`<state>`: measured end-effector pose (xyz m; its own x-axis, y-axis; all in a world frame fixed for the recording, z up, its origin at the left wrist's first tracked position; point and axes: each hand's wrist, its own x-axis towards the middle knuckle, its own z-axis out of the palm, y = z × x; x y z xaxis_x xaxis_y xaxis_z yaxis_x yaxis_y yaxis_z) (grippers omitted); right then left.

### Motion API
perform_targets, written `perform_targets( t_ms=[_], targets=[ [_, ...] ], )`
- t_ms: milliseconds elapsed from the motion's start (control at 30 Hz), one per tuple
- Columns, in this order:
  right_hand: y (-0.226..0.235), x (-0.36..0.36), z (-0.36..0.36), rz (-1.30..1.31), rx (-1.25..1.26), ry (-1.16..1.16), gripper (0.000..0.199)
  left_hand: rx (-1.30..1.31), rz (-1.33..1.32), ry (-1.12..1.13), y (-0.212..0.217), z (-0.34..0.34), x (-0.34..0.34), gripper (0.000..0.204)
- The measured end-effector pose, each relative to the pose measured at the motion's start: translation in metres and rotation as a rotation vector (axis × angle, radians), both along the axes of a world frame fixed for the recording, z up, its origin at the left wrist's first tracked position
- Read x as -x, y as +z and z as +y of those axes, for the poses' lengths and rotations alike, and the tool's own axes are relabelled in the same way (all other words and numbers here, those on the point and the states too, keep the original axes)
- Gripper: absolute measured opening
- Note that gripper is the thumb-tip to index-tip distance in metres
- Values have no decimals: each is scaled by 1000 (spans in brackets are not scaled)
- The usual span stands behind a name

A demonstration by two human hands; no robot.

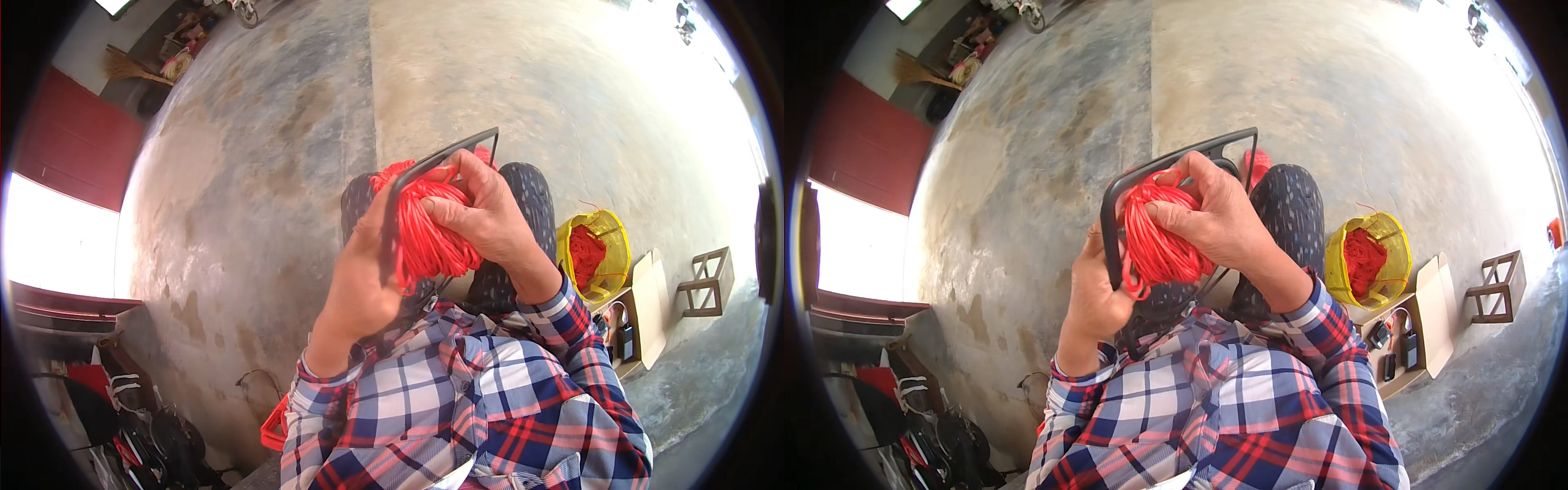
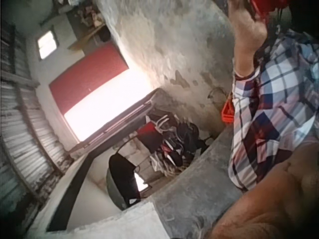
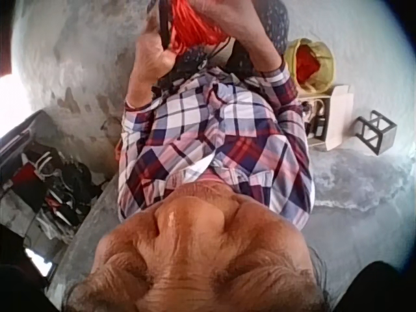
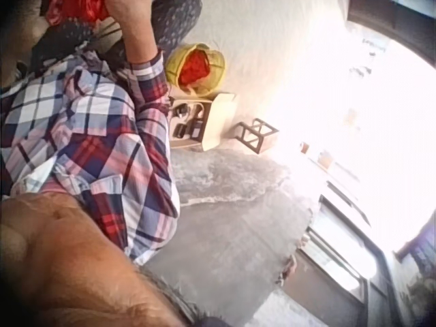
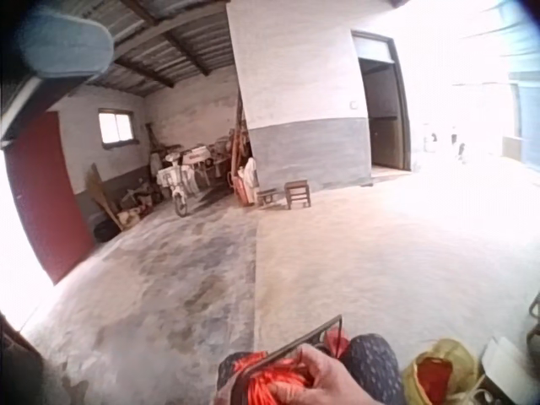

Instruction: The person is winding red twine around various red and black plastic frames while sitting on the floor.

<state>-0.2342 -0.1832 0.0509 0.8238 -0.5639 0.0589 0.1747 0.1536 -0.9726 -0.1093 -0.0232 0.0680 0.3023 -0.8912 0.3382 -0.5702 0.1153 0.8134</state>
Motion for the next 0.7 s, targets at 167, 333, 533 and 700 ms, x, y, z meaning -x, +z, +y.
perform_targets(
  t_ms=[167, 333, 533, 700],
  targets=[
    [-31, 4, -2, -480, -735, 307, 29, 93, 317, -53, -12, 4, -9, 60],
    [-46, -10, 9, -476, -1219, 427, 34, 89, 315, -149, -15, 8, -3, 50],
    [-61, -17, -3, -442, -1185, 212, 39, 87, 73, -153, -13, 7, -12, 32],
    [-81, 6, -4, -325, -840, -99, 41, 143, 171, -40, -25, 12, -20, 24]
  ],
)
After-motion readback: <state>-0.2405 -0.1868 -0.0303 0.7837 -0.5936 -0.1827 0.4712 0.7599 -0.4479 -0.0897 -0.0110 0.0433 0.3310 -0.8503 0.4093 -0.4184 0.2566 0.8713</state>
